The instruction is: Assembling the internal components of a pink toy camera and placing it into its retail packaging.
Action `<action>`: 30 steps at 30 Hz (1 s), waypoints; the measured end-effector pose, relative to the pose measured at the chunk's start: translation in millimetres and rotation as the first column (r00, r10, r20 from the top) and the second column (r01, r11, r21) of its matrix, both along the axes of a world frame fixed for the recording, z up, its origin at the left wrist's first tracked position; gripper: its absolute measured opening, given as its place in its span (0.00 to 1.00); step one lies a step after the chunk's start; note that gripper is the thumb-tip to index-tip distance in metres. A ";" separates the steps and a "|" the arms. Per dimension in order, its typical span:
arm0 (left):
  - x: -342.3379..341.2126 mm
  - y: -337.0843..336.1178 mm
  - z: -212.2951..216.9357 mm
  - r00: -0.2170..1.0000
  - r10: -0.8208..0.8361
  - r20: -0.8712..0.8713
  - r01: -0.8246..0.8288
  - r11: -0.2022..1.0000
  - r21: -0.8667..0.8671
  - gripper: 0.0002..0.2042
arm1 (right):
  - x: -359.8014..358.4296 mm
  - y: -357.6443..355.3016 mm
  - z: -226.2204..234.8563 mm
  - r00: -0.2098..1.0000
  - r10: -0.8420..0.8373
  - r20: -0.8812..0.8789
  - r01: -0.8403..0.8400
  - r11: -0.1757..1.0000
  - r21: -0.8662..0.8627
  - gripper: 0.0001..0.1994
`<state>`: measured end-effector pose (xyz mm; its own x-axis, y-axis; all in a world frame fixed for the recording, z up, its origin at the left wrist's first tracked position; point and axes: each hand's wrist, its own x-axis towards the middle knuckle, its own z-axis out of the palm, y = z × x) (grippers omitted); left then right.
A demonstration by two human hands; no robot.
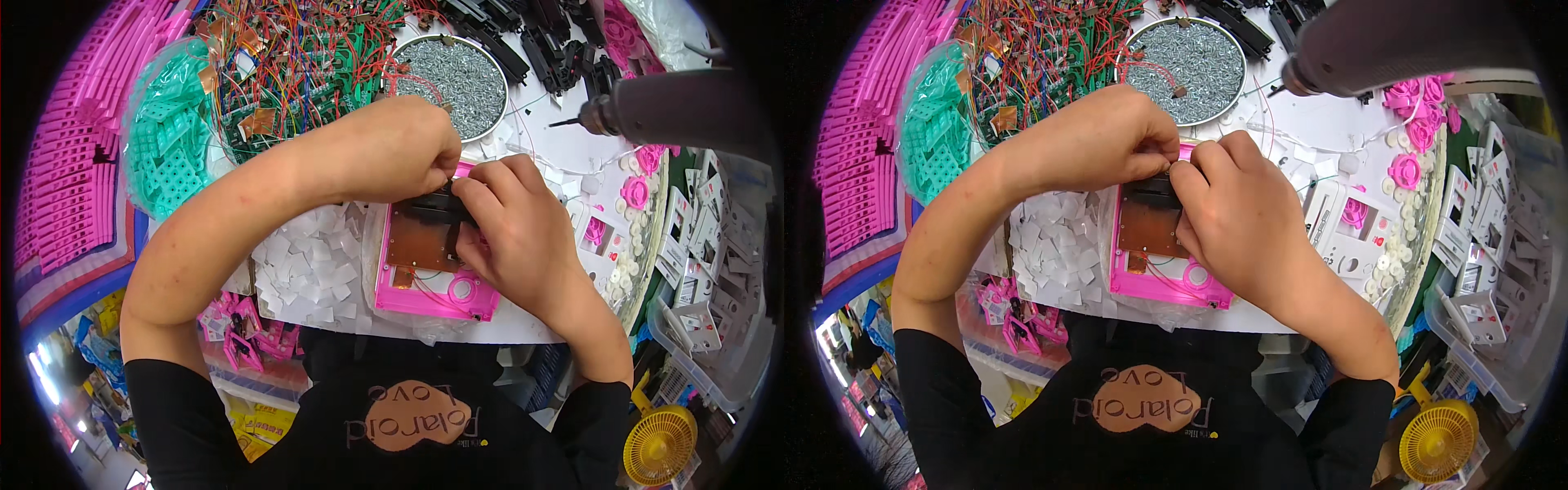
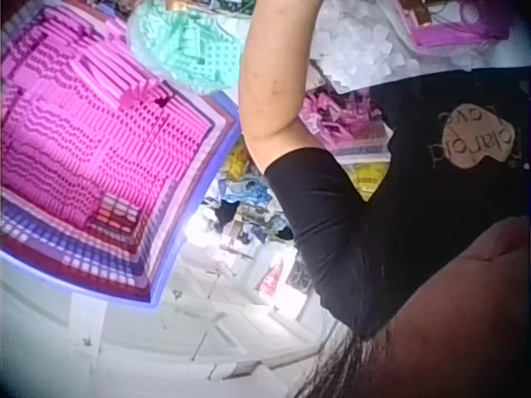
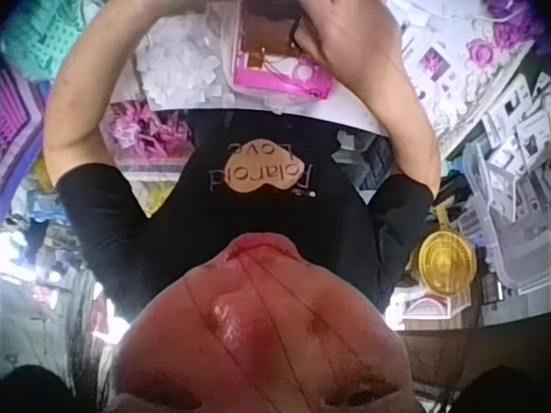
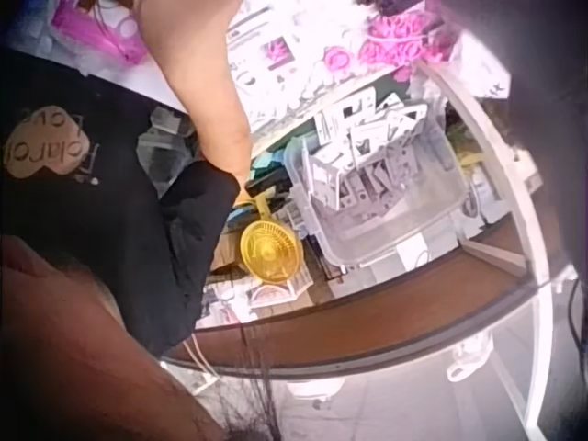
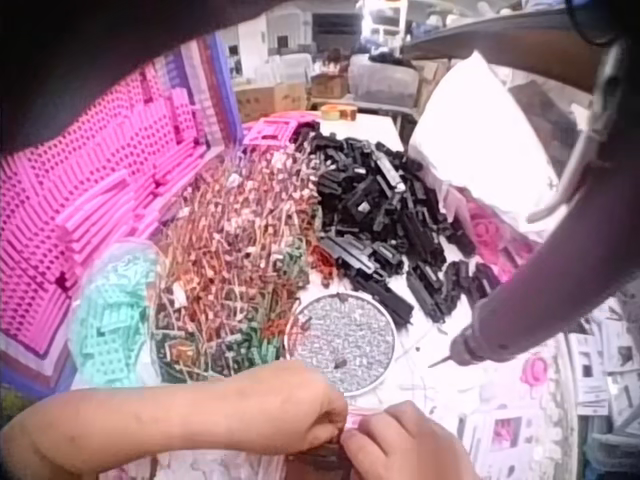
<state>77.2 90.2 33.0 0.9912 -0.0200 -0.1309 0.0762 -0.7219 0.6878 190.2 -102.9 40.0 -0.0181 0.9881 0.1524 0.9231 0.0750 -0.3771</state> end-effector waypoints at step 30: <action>78.1 27.9 -46.3 0.960 -0.090 0.266 -0.124 0.714 0.689 0.12 | 116.4 40.9 54.1 0.187 0.541 -0.820 -0.079 0.840 0.537 0.36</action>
